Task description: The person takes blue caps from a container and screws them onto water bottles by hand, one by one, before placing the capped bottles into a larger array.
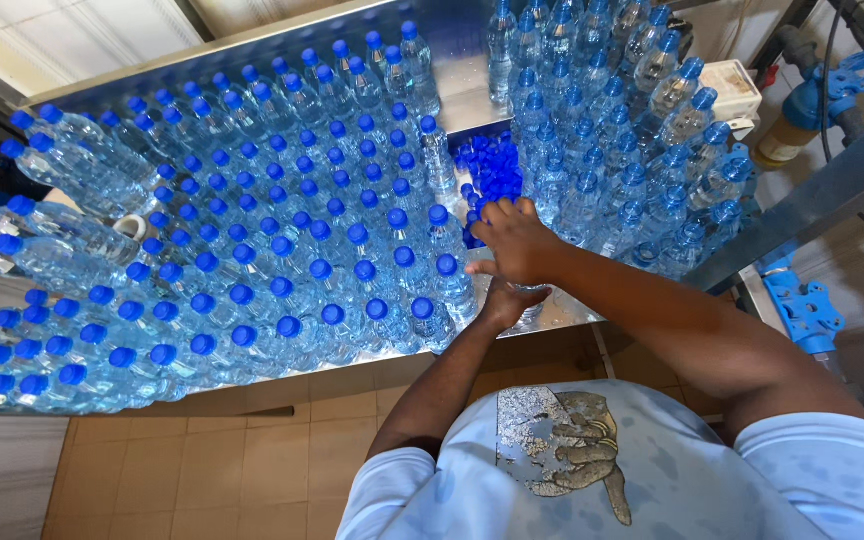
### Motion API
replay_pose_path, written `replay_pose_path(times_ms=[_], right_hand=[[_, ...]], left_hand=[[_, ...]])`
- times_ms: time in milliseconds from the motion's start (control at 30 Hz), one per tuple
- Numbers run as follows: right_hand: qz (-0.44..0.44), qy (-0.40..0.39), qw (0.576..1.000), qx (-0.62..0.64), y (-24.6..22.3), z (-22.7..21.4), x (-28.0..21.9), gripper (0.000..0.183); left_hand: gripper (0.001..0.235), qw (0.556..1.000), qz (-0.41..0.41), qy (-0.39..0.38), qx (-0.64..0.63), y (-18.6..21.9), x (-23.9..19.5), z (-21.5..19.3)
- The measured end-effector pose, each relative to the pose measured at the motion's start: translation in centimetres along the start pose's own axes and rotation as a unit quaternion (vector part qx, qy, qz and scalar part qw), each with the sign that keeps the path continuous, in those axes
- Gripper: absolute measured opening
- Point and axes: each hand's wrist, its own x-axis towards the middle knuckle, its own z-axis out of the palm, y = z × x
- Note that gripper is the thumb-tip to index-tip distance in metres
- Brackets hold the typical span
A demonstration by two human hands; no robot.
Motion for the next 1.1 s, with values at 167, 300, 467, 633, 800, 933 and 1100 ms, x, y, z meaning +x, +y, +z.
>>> replay_pose_path(times_ms=[167,300,467,633,800,933,1100], right_hand=[[0.007,-0.002,1.000,0.008,1.1,0.6,-0.9,0.074],[0.012,-0.016,0.999,0.032,1.0,0.1,-0.5,0.074],[0.021,-0.028,0.998,0.048,0.4,-0.7,-0.7,0.073],[0.030,-0.027,0.998,0.043,0.6,-0.5,-0.6,0.074],[0.022,-0.039,0.995,0.087,0.3,-0.3,-0.5,0.074],[0.006,-0.011,0.987,0.162,2.0,-2.0,-0.2,0.056],[0.006,-0.036,0.972,0.231,3.0,-11.0,-2.7,0.032]], left_hand=[[0.083,1.000,-0.001,0.019,0.019,1.1,-0.1,0.4],[0.087,0.999,-0.005,0.025,0.029,3.2,-0.8,0.1],[0.085,0.999,0.003,0.033,-0.001,-0.2,0.1,0.2],[0.087,0.999,0.026,0.037,0.000,0.1,0.1,0.0],[0.095,0.999,0.038,-0.013,0.029,1.8,-1.6,-1.1],[0.105,0.997,0.070,-0.005,0.045,1.5,-2.4,-2.2],[0.086,0.993,0.083,-0.026,0.086,-4.4,-1.3,-3.5]])
